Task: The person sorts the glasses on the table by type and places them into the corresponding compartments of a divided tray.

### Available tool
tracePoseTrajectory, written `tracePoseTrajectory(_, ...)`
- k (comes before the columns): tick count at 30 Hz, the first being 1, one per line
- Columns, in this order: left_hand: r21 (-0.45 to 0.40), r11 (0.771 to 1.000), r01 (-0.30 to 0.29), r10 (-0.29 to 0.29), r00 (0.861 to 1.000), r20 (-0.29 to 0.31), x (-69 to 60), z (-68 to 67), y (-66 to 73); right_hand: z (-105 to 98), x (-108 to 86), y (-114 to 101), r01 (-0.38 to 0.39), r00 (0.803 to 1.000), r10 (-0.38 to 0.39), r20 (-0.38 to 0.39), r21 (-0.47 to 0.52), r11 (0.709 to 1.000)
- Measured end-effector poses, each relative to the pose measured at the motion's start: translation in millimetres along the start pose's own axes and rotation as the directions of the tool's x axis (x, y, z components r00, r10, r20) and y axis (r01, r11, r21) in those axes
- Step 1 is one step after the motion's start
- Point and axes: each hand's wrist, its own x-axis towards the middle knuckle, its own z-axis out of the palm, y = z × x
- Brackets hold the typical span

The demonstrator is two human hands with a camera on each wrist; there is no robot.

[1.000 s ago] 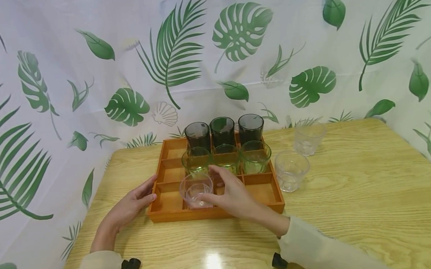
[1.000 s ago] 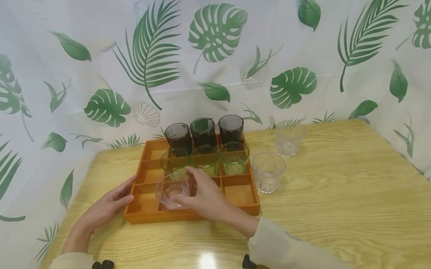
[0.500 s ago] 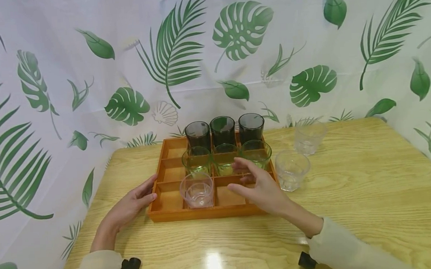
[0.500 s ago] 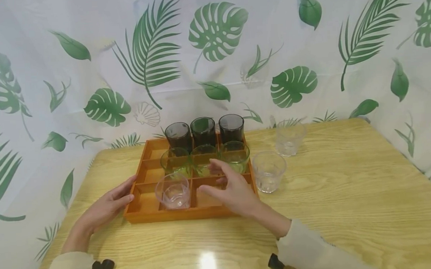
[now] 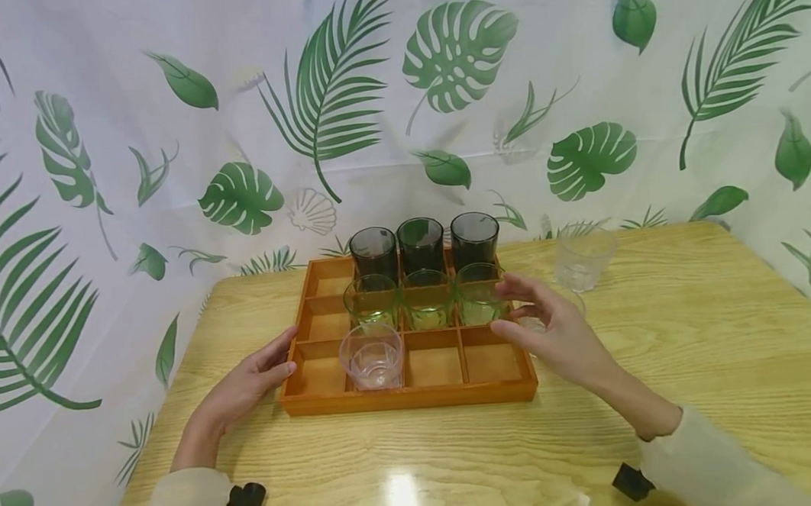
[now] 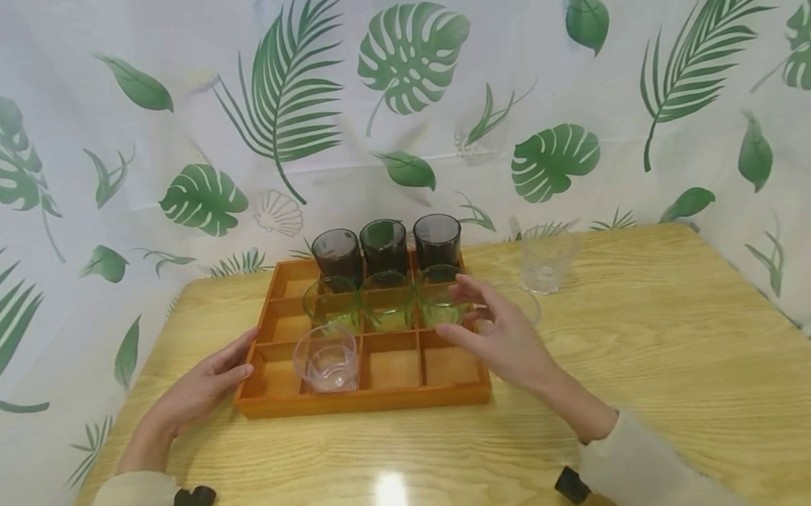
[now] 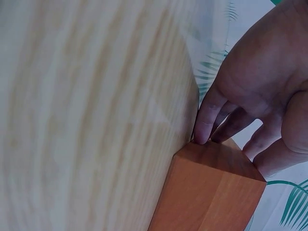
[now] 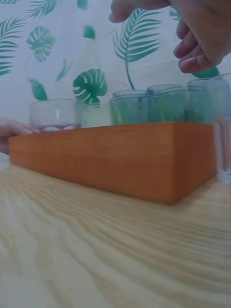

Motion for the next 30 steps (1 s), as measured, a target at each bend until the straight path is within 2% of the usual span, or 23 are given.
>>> tracePoseTrajectory(14,-0.013,1.0,0.0,0.0,1.0,0.007,0.4,-0.5,-1.3,-51.5,-14.9,17.5,0.03,0.987,-0.049,-0.151,-0.126,0.992)
tracePoseTrajectory(22,-0.013,1.0,-0.003,0.003,1.0,0.009,1.4,-0.7,-2.2,-75.4,-23.4,27.1,-0.054,0.982,0.017,-0.189,-0.191,0.98)
tracePoseTrajectory(30,-0.005,1.0,0.0,0.0,1.0,0.007,1.0,-1.0,-1.0,-81.3,-23.8,39.1,-0.092,0.983,0.06,-0.172,-0.185,0.978)
